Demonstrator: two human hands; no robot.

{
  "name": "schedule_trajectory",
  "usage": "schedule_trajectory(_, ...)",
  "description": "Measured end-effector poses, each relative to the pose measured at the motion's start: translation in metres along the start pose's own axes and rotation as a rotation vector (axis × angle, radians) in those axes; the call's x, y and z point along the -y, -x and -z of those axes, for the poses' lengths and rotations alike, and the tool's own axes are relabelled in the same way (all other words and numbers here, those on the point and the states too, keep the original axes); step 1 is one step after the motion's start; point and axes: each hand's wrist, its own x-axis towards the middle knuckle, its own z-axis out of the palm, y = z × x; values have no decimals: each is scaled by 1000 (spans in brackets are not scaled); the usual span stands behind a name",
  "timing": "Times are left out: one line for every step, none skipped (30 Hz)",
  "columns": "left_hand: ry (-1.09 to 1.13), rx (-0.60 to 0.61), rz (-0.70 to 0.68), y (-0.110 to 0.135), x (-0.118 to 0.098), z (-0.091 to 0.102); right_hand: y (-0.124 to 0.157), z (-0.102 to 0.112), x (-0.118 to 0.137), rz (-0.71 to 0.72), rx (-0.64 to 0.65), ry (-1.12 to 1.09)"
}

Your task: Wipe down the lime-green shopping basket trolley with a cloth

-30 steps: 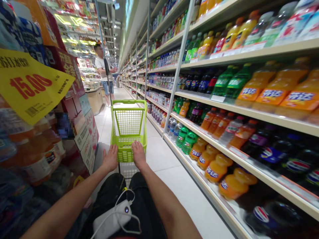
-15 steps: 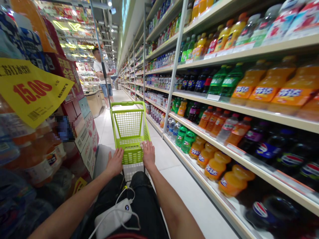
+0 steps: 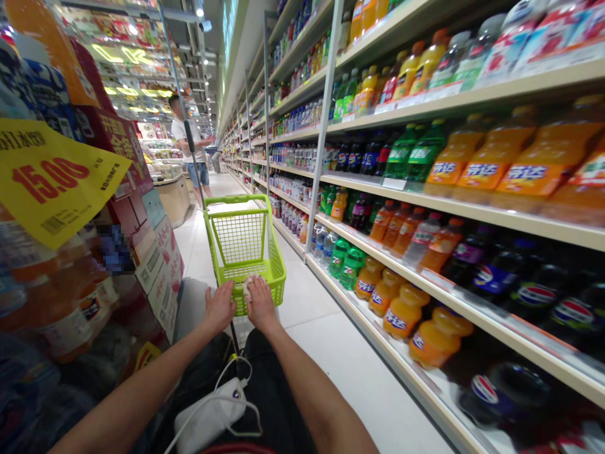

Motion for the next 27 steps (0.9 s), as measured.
schedule_trajectory(23,-14,-9,-4,-4,1,2,2,0,-5,17,-3)
schedule_trajectory(40,-16,-37,-8,-9,1,3,5,-1,-13,32,-11)
schedule_trajectory(51,-8,-75,-12,-14,1,2,7,-3,-22,39,-24)
schedule_trajectory(55,8,-113,-17,-19,-1,1,9,-5,-36,37,-38)
schedule_trajectory(55,27,-138,-21,-23,-3,-1,11,-8,-59,24,-49)
schedule_trajectory(53,45,-150,-25,-27,-5,-3,13,-10,-92,3,-50)
schedule_trajectory(51,56,-151,-28,-30,-8,-6,14,-13,-128,-18,-40)
schedule_trajectory(49,58,-150,-31,-33,-11,-8,15,-16,-162,-33,-18)
schedule_trajectory(47,49,-151,-34,-35,-15,-11,15,-18,-188,-36,11)
schedule_trajectory(48,34,-158,-36,-37,-18,-13,14,-19,-204,-24,41)
schedule_trajectory(51,17,-168,-37,-38,-21,-14,13,-21,-209,-2,67)
schedule_trajectory(54,1,-177,-39,-40,-23,-15,12,-22,-208,24,88)
schedule_trajectory(58,-11,-181,-40,-40,-26,-15,11,-23,-205,45,103)
schedule_trajectory(61,-22,-179,-41,-41,-27,-14,11,-24,-205,57,116)
schedule_trajectory(62,-33,-174,-42,-41,-28,-13,11,-25,-213,58,129)
schedule_trajectory(61,-44,-171,-43,-40,-27,-11,12,-27,-227,54,143)
schedule_trajectory(59,-53,-169,-44,-38,-26,-9,14,-29,-242,54,157)
schedule_trajectory(53,-59,-170,-45,-35,-25,-7,16,-31,-254,62,170)
schedule_trajectory(47,-60,-170,-45,-31,-22,-6,19,-33,-258,81,182)
schedule_trajectory(40,-59,-167,-45,-26,-19,-4,21,-35,-252,108,190)
schedule_trajectory(31,-57,-160,-45,-20,-16,-4,23,-36,-239,136,196)
schedule_trajectory(23,-56,-146,-44,-13,-13,-4,25,-37,-226,160,200)
schedule_trajectory(17,-58,-126,-42,-6,-9,-4,25,-36,-218,176,203)
schedule_trajectory(13,-60,-102,-40,0,-6,-5,25,-35,-218,183,204)
schedule_trajectory(10,-64,-75,-38,5,-4,-7,24,-33,-223,186,203)
schedule_trajectory(9,-66,-50,-37,10,-2,-9,23,-31,-228,186,200)
schedule_trajectory(11,-69,-30,-35,12,-1,-10,21,-28,-232,184,197)
